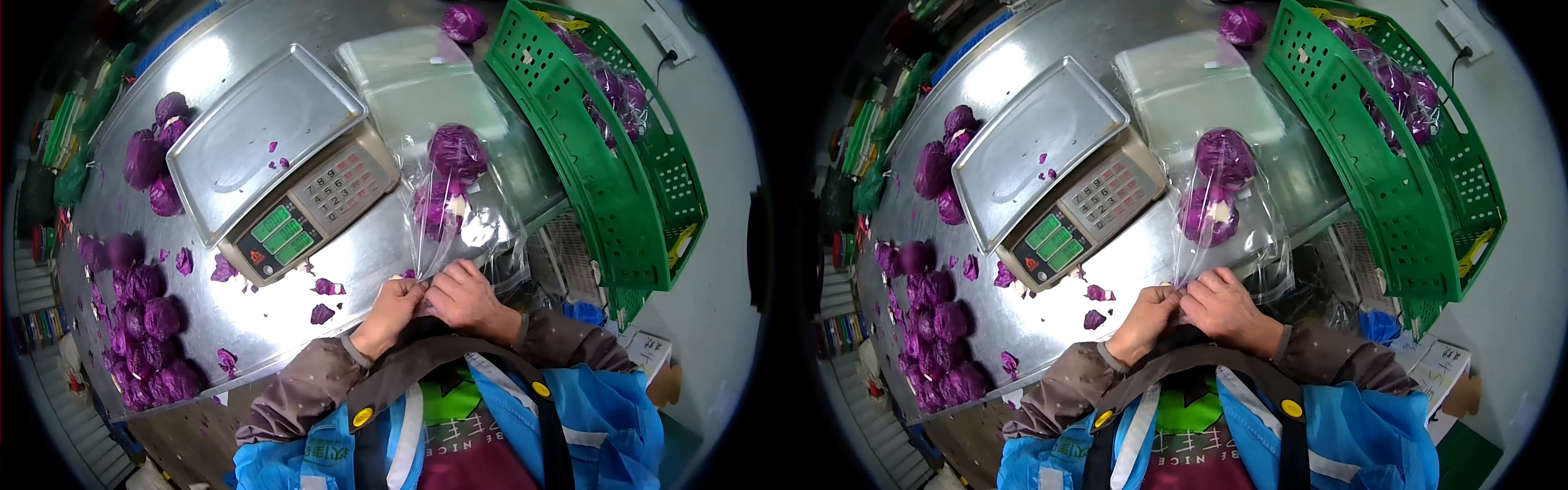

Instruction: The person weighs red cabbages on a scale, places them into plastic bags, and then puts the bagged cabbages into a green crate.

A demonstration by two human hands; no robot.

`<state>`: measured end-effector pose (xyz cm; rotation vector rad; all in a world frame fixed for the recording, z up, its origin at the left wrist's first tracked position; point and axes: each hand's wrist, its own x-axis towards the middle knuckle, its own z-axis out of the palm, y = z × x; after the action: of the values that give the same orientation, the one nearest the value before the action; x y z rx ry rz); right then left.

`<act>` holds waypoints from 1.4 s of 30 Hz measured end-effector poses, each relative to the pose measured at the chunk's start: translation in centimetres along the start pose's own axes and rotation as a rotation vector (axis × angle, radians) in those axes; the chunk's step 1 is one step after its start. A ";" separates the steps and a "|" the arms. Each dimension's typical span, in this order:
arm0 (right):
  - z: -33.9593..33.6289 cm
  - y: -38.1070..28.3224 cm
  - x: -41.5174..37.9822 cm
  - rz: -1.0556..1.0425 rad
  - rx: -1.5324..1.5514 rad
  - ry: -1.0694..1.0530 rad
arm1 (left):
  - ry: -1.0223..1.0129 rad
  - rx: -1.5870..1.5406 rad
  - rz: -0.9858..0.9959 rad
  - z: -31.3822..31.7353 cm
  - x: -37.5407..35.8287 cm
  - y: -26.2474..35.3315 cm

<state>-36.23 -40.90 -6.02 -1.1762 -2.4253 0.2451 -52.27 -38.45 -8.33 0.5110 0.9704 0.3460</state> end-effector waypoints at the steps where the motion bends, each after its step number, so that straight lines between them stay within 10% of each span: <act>1: -0.6 -0.2 -0.7 0.001 0.004 -0.039 | 0.008 0.098 0.053 0.3 0.0 -0.1; 7: -4.7 2.4 -27.4 0.327 -0.125 -0.863 | -0.165 0.394 0.167 -3.3 0.2 0.6; 9: -6.8 2.4 -33.2 1.123 -0.166 -1.276 | -0.264 0.655 0.254 -6.4 1.3 0.8; 12: -7.5 4.6 -23.2 0.840 -0.163 -0.758 | -0.262 0.643 0.407 -7.6 1.5 3.8; 13: -7.8 5.0 -18.8 0.738 -0.167 -0.412 | 0.040 0.753 0.382 -6.8 1.1 4.5; 16: -7.8 7.3 -9.1 0.507 -0.187 -0.022 | 0.514 1.362 1.045 -3.6 2.3 3.3; 21: -6.2 9.5 -4.8 -0.160 -0.167 -0.234 | -0.120 1.671 1.053 -1.5 3.1 2.3; 25: -5.9 11.3 -2.0 0.447 0.581 -0.002 | -0.066 1.186 0.850 -1.9 3.2 6.7; 29: -12.4 9.0 3.9 0.310 1.074 0.696 | 0.003 0.719 1.113 1.0 -2.8 15.8; 34: -12.7 8.9 6.9 0.385 1.024 0.711 | 0.327 0.907 0.910 0.9 -2.8 18.5; 42: -8.0 5.2 3.8 0.607 1.185 0.626 | 0.194 0.597 0.724 -2.7 -3.5 12.3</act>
<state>-31.05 -34.92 0.57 -1.0724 -0.9722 1.0997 -57.04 -29.31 -0.32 1.4048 1.0504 0.7688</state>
